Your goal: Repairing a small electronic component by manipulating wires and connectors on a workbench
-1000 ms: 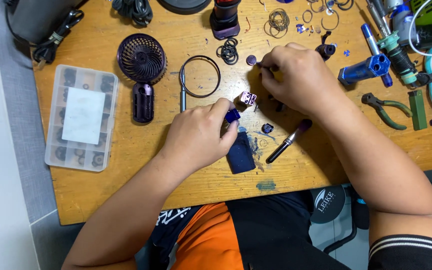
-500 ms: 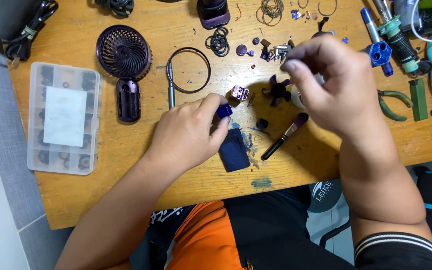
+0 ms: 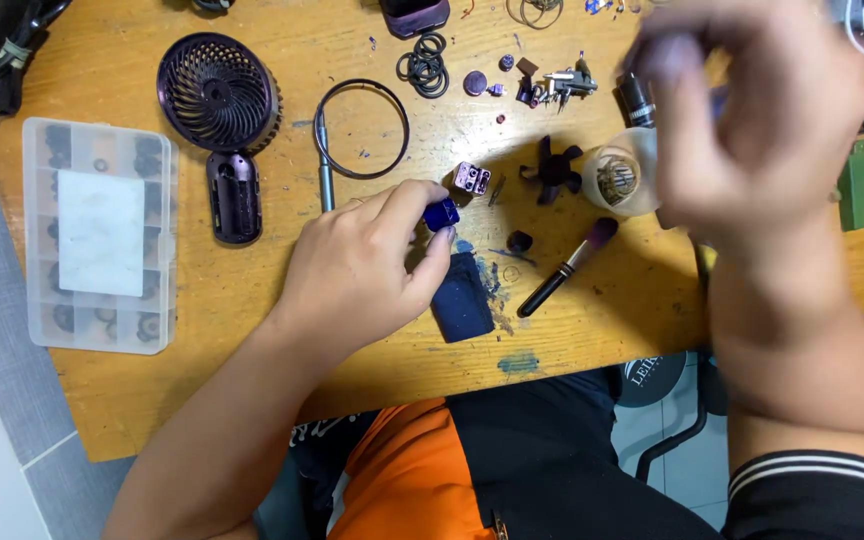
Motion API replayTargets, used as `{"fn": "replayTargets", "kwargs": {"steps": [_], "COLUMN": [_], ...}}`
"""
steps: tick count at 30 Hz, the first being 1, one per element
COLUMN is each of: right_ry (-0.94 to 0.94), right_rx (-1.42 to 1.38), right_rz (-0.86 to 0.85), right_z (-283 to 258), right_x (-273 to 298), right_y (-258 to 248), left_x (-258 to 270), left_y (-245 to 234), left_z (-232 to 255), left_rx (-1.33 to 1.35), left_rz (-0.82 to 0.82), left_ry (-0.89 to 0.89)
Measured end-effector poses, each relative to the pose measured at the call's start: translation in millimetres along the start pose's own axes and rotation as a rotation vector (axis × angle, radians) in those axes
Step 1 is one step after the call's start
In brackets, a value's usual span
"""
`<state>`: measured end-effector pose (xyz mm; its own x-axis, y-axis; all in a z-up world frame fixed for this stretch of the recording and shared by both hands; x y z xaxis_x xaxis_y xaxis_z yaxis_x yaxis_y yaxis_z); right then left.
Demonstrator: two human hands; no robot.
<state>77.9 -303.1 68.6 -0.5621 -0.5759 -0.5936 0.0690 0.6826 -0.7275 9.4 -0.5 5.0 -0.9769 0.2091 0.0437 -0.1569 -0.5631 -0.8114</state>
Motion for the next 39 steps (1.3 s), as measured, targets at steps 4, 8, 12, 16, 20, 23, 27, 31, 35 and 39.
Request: {"fn": "replayTargets", "kwargs": {"steps": [4,8,12,16,20,23,27,31,35,39], "right_ry": [-0.039,-0.373,-0.521,-0.477,-0.157,-0.025,0.003,-0.059,-0.143,-0.158], "right_rx": [-0.285,-0.373,-0.271,-0.209,-0.258,-0.257,-0.321,-0.256,-0.314,-0.324], "right_rz": [-0.064,-0.101,-0.122,-0.108,-0.067,-0.055,0.026,-0.01,0.035,0.045], "right_z": [-30,-26,-10,-9,-39,-53,-49,-46,-49,-49], "right_x": [16,15,8,9,8,7,10,23,26,25], "right_y": [45,73,74,61,45,40,53,63,66,60], "left_x": [1,-1,0,1,3,5,5,6,6,4], "left_y": [4,6,6,0,-8,-10,-12,-9,-4,-2], "left_z": [-1,-3,-2,2,8,11,14,15,14,13], "left_rx": [-0.021,-0.019,-0.011,0.037,0.211,0.342,0.444,0.458,0.446,0.45], "left_rz": [0.031,-0.006,0.031,0.082,0.068,0.057,0.047,0.05,0.065,0.083], "left_ry": [0.046,0.045,0.04,0.033,0.034,0.083,0.083,0.016,0.007,0.064]}}
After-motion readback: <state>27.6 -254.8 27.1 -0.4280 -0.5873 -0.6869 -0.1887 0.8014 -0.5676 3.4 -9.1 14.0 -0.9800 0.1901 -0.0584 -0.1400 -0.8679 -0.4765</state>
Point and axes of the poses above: each hand's wrist, its own x-axis away from the middle knuckle, its own y-axis out of the palm, z = x × y, the point moved 1 cm from there along -x, towards the middle knuckle, and after that the axes turned 11 degrees about -y, right-handed, at the moved point
